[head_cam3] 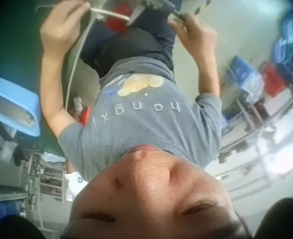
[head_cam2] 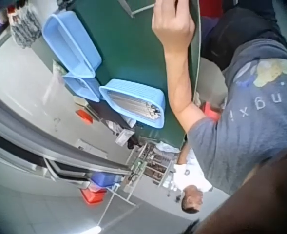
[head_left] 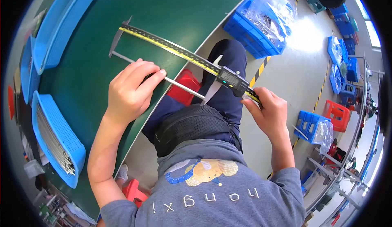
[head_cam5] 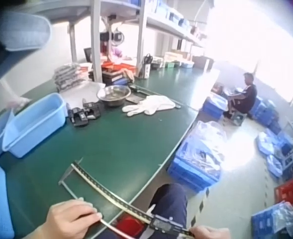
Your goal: Using a digital caliper to measure the length of metal rods at a workbench.
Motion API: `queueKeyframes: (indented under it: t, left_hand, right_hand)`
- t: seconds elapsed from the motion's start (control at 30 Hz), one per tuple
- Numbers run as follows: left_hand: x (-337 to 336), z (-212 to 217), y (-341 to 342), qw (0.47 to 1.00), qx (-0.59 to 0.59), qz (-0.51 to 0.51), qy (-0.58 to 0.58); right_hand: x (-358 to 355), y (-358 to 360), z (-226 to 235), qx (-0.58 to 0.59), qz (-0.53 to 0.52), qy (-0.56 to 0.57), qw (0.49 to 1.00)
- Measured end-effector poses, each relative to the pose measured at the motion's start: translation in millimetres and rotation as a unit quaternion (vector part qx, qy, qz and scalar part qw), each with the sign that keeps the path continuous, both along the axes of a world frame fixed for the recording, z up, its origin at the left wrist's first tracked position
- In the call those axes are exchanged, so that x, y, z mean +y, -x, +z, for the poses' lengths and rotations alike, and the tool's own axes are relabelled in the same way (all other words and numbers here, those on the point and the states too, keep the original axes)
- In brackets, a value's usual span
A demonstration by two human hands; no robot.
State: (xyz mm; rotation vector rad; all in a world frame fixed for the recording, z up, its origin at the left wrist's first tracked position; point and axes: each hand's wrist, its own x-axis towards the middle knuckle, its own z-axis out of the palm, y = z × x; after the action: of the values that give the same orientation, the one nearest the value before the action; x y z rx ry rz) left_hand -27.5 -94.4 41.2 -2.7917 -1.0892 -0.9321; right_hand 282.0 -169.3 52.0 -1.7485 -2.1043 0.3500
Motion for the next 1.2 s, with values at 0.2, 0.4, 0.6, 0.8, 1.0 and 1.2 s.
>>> queueKeyframes:
  t: [0.2,0.4,0.6,0.8,1.0,1.2]
  left_hand:
    - [-2.2,6.9,-0.3,1.000,0.015,0.000,-0.026]
    - [-1.6,2.9,3.7,0.999,0.009,0.019,-0.037]
    - [-0.4,2.0,4.1,1.000,-0.004,0.018,-0.025]
    - [0.2,2.0,3.8,1.000,-0.005,0.018,-0.021]
    - [0.4,1.9,4.3,1.000,-0.003,0.019,-0.021]
    - [-0.3,2.1,3.8,1.000,-0.005,0.021,-0.019]
  right_hand:
    - [-2.1,0.4,-2.1,-0.007,-0.009,0.022,1.000]
    - [-2.2,3.4,3.6,0.003,0.000,0.029,1.000]
    - [-2.6,4.3,1.7,0.017,-0.002,0.033,0.999]
    - [-3.0,3.6,0.8,0.018,-0.004,0.033,0.999]
    - [-2.1,4.5,1.9,0.018,-0.003,0.034,0.999]
    - [-2.4,5.4,0.9,0.019,-0.005,0.030,0.999]
